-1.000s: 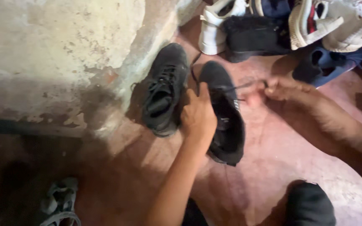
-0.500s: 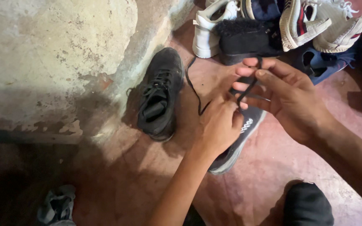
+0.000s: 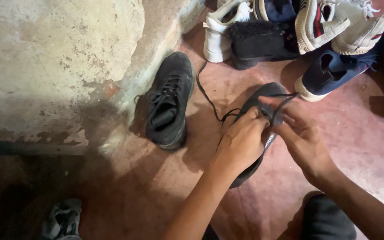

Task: The person removes the laces from a black shoe, inspects the interior, and then re-laces the shoe. The task involves handling the shoe and laces by hand.

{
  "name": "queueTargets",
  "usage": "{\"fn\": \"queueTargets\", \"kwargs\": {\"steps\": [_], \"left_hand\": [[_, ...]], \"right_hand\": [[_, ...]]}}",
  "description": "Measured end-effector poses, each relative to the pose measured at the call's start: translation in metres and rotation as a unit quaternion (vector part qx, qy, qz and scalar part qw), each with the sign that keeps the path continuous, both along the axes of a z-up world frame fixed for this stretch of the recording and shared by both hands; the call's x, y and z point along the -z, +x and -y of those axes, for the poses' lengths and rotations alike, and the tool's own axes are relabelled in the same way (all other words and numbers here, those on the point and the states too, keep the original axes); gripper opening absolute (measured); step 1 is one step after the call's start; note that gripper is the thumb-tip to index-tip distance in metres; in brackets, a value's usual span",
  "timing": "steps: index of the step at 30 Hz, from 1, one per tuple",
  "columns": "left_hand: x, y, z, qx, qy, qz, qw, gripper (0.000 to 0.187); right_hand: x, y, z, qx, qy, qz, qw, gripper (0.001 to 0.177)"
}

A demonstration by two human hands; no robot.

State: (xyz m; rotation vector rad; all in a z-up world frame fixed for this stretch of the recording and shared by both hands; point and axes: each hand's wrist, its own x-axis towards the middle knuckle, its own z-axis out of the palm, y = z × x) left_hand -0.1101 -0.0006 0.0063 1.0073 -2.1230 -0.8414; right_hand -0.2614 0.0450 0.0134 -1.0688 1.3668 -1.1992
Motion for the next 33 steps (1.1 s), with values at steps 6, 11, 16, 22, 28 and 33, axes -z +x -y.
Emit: {"fn": "queueTargets", "kwargs": {"steps": [6,11,16,22,28,33], "left_hand": [[-0.006,-0.001,0.013,-0.089,0.075,-0.087,0.989,0.010],[-0.014,-0.011,0.012,-0.098,0.045,-0.073,0.991,0.014],[-0.035,-0.019,0.011,-0.124,0.023,-0.119,0.985,0.017],[-0.084,-0.001,0.012,-0.118,0.110,-0.255,0.954,0.022],[-0.109,0.025,0.008,-0.130,0.111,-0.336,0.926,0.024],[-0.118,0.086,0.031,-0.167,0.153,-0.436,0.871,0.022]], "right_hand": [[0.019,0.024,-0.009,0.076,-0.022,-0.249,0.965,0.093],[0.060,0.035,-0.001,0.034,-0.126,-0.328,0.936,0.101],[0.085,0.017,0.009,0.032,0.041,-0.290,0.955,0.080],[0.064,0.013,-0.001,0.019,0.255,-0.391,0.884,0.092],[0.052,0.019,0.011,-0.023,0.265,-0.472,0.840,0.089],[0.065,0.004,0.024,-0.034,0.285,-0.492,0.822,0.078]]}}
